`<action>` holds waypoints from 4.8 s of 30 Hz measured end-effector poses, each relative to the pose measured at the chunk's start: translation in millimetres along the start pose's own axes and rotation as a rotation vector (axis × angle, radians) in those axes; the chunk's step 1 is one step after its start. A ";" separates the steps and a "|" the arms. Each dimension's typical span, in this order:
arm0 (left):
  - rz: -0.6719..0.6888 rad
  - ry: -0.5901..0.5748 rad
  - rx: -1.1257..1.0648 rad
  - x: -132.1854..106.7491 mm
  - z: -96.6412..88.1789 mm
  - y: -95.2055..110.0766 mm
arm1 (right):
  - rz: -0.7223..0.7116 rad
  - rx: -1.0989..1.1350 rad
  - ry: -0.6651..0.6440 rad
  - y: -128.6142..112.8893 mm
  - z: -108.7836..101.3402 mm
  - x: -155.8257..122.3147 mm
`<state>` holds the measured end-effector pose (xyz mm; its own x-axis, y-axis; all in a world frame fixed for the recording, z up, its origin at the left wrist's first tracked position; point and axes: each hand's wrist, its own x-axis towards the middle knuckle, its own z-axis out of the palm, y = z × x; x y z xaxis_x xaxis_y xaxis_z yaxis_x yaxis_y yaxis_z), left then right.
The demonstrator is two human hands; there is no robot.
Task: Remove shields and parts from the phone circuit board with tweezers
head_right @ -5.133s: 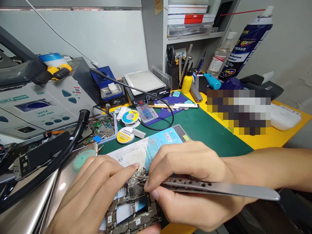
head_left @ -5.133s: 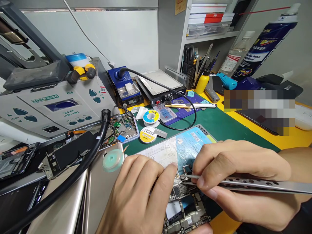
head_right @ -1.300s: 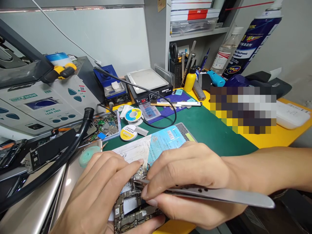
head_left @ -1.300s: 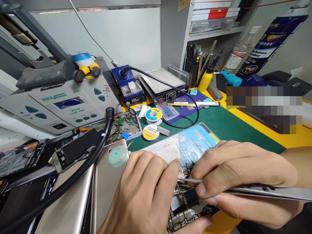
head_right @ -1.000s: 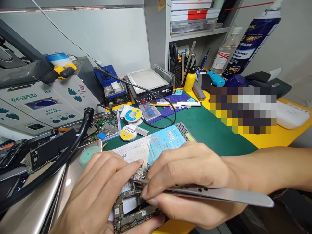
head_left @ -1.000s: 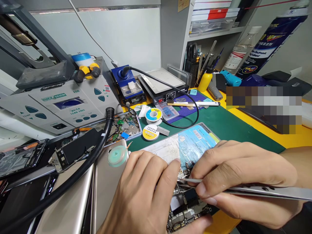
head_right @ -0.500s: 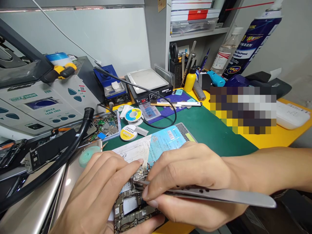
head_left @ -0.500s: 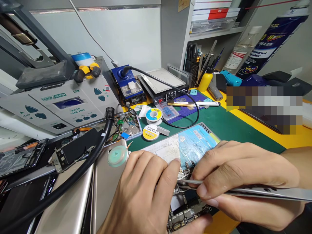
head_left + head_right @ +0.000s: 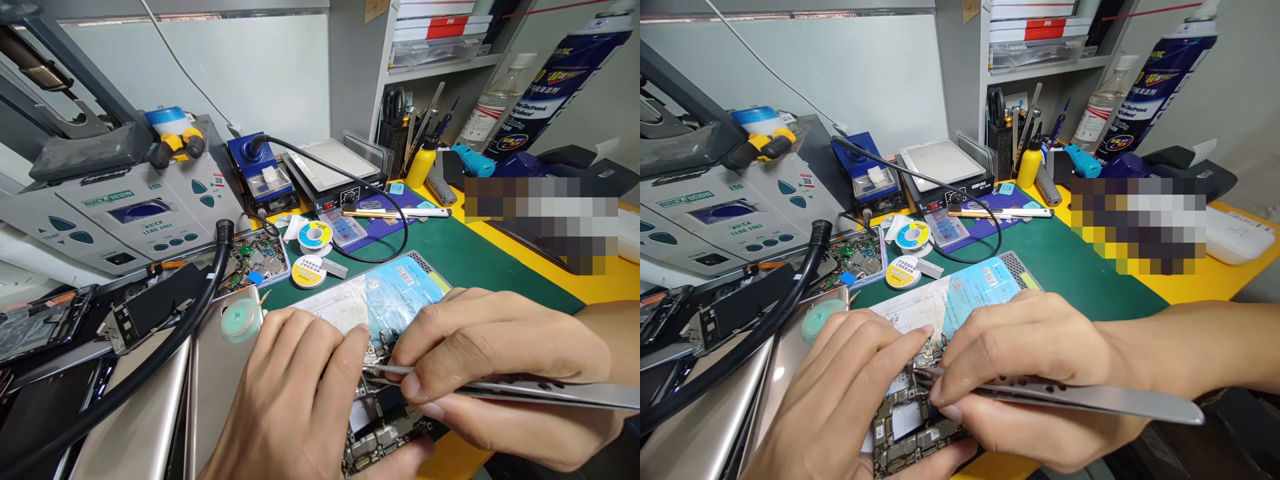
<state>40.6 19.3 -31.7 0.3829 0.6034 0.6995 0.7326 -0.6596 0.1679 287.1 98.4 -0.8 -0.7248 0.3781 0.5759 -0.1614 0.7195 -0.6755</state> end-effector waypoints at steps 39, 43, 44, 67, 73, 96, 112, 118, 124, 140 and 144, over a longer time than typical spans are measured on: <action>-0.018 -0.101 0.028 1.9 -9.2 3.1 | 0.031 -0.070 0.016 -12.8 7.0 -7.8; -0.021 -0.114 0.024 1.5 -12.2 2.6 | 0.055 -0.061 0.030 -10.3 6.9 -8.9; -0.021 -0.115 0.021 1.5 -13.0 2.7 | 0.058 -0.059 0.038 -9.3 6.8 -8.7; -0.012 -0.119 0.027 3.4 -12.8 3.6 | 0.158 0.085 -0.039 -8.5 -2.4 7.3; -0.015 -0.127 0.016 5.4 -14.0 2.0 | 0.178 0.077 -0.042 -8.5 -3.4 7.7; -0.024 -0.136 0.001 0.5 -13.6 2.3 | 0.147 0.089 0.040 -7.3 2.9 4.1; -0.017 -0.136 0.019 0.1 -16.2 2.0 | 0.156 0.092 -0.011 -6.6 -2.8 6.3; -0.009 -0.121 0.030 1.2 -15.7 1.9 | 0.168 0.106 0.034 -5.3 1.1 3.5; -0.002 -0.132 0.032 -0.1 -15.0 1.6 | 0.176 0.099 0.076 -4.1 3.3 3.8; 0.008 -0.149 0.030 -0.7 -17.1 -0.2 | 0.169 0.086 0.154 -3.6 11.5 -1.9; -0.025 -0.159 0.033 -0.3 -17.8 1.9 | 0.173 0.079 0.172 -4.1 13.4 -4.9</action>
<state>31.9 9.9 -19.2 0.4467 0.6846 0.5761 0.7603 -0.6298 0.1589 282.3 85.8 -7.1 -0.6230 0.5896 0.5141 -0.1015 0.5907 -0.8005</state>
